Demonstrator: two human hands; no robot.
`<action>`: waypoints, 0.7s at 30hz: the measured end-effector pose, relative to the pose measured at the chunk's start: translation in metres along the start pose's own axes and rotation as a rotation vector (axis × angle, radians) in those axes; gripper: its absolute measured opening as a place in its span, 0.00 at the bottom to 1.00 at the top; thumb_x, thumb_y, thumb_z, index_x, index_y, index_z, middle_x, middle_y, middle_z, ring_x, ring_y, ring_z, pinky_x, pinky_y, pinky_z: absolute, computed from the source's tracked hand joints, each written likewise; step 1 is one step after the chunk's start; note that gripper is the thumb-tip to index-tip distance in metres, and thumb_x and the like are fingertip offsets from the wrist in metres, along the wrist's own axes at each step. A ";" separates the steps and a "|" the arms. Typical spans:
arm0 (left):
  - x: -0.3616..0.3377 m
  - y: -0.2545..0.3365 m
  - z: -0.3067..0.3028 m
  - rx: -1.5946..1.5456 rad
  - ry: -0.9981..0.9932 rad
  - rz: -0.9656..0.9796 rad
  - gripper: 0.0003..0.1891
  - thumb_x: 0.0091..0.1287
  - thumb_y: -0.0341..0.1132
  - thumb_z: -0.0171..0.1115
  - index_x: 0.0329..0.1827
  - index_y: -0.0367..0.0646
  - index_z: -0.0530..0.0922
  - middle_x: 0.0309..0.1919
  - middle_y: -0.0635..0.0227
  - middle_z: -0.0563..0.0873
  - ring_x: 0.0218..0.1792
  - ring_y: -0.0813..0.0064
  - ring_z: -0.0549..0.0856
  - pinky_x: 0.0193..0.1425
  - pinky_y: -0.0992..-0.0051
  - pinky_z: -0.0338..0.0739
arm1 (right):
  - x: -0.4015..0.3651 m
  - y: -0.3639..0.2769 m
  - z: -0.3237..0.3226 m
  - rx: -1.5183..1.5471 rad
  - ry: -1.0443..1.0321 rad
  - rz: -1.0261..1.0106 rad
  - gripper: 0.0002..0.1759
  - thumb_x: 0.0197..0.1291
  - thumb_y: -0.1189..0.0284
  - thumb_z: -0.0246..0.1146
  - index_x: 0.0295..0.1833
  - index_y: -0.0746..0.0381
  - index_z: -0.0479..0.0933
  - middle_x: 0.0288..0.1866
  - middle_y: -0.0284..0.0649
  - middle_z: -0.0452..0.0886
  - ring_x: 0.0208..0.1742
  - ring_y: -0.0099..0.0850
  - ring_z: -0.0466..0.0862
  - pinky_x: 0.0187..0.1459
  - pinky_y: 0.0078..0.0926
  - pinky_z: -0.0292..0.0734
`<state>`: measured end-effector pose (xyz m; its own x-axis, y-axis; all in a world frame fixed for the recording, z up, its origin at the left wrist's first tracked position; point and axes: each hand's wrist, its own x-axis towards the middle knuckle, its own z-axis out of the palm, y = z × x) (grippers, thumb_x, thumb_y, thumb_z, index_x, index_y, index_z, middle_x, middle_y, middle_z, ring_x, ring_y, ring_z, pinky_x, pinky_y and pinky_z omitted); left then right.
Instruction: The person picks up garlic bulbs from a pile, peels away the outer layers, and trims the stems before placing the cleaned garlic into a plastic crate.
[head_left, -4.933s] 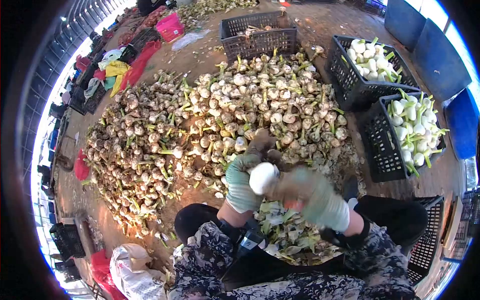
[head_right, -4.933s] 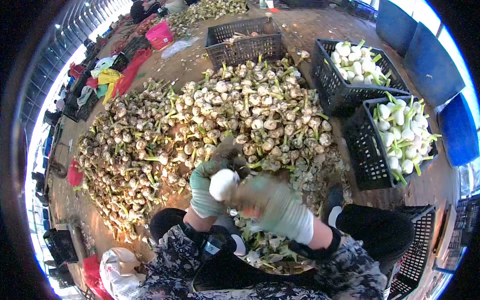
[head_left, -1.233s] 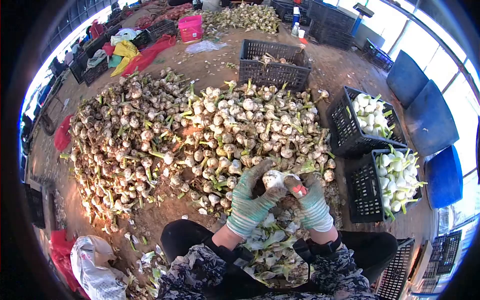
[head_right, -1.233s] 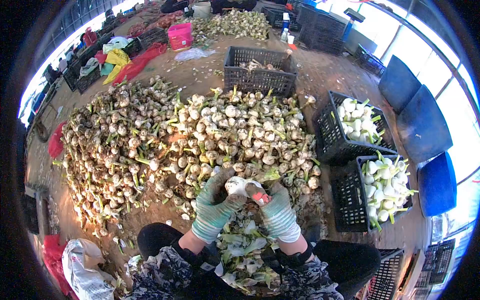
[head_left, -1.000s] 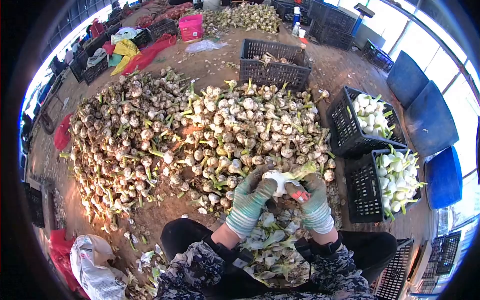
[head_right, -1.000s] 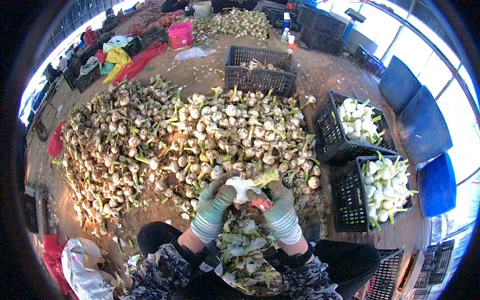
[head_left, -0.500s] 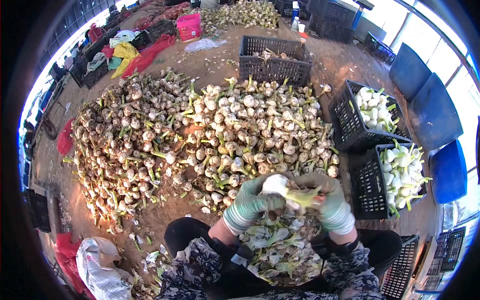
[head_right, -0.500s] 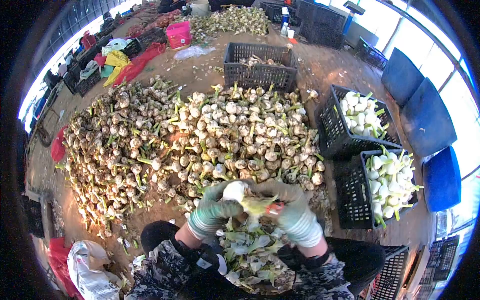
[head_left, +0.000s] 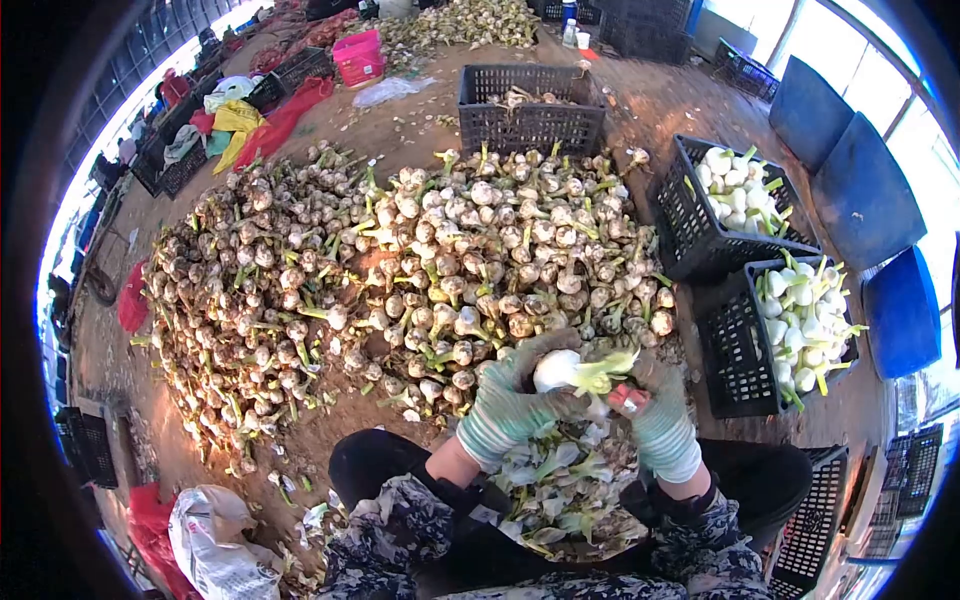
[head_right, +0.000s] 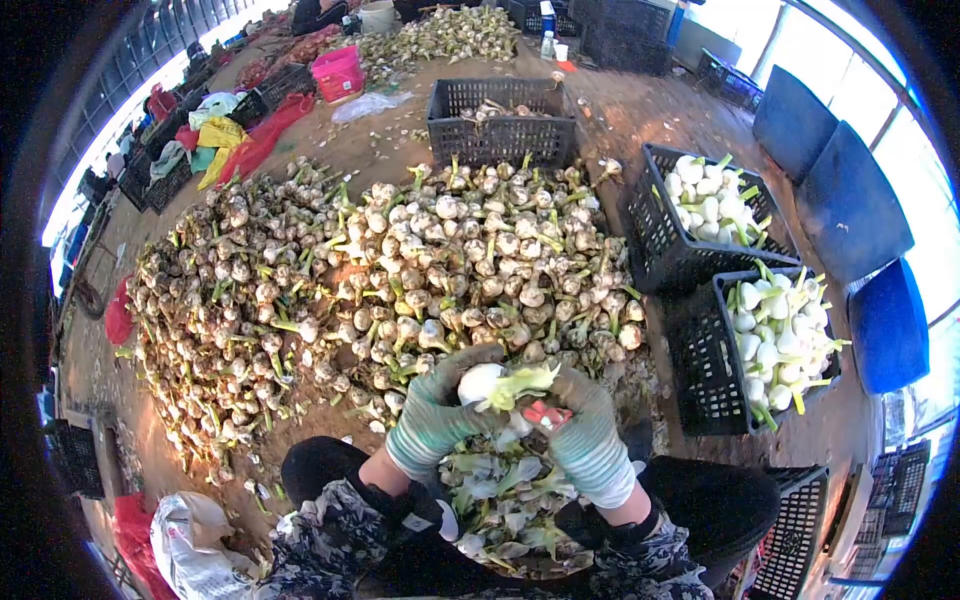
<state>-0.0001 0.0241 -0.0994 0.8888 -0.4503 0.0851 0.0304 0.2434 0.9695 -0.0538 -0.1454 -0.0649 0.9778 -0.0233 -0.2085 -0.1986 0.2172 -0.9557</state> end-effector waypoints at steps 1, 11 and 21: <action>0.000 0.012 0.000 -0.143 -0.073 -0.156 0.34 0.48 0.31 0.71 0.59 0.33 0.65 0.49 0.63 0.77 0.49 0.76 0.76 0.55 0.77 0.71 | -0.002 -0.005 -0.001 -0.027 -0.011 -0.020 0.16 0.50 0.80 0.61 0.48 0.65 0.73 0.42 0.39 0.79 0.41 0.27 0.79 0.45 0.23 0.75; -0.002 -0.020 -0.022 -0.745 -0.365 -0.470 0.29 0.45 0.43 0.71 0.47 0.34 0.74 0.38 0.63 0.82 0.40 0.73 0.80 0.46 0.75 0.74 | -0.025 0.031 -0.002 1.071 0.111 0.185 0.23 0.59 0.63 0.46 0.54 0.67 0.67 0.47 0.47 0.76 0.50 0.42 0.76 0.56 0.42 0.69; 0.001 -0.004 0.006 -0.536 0.010 -0.412 0.35 0.55 0.47 0.65 0.61 0.41 0.62 0.41 0.68 0.77 0.41 0.81 0.77 0.48 0.81 0.73 | -0.019 0.040 0.012 -0.201 -0.211 -0.088 0.30 0.54 0.63 0.62 0.58 0.68 0.65 0.48 0.42 0.77 0.50 0.28 0.77 0.53 0.23 0.69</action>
<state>-0.0019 0.0168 -0.1020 0.7601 -0.5902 -0.2717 0.5882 0.4472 0.6739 -0.0794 -0.1245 -0.0964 0.9801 0.1743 -0.0954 -0.1014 0.0256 -0.9945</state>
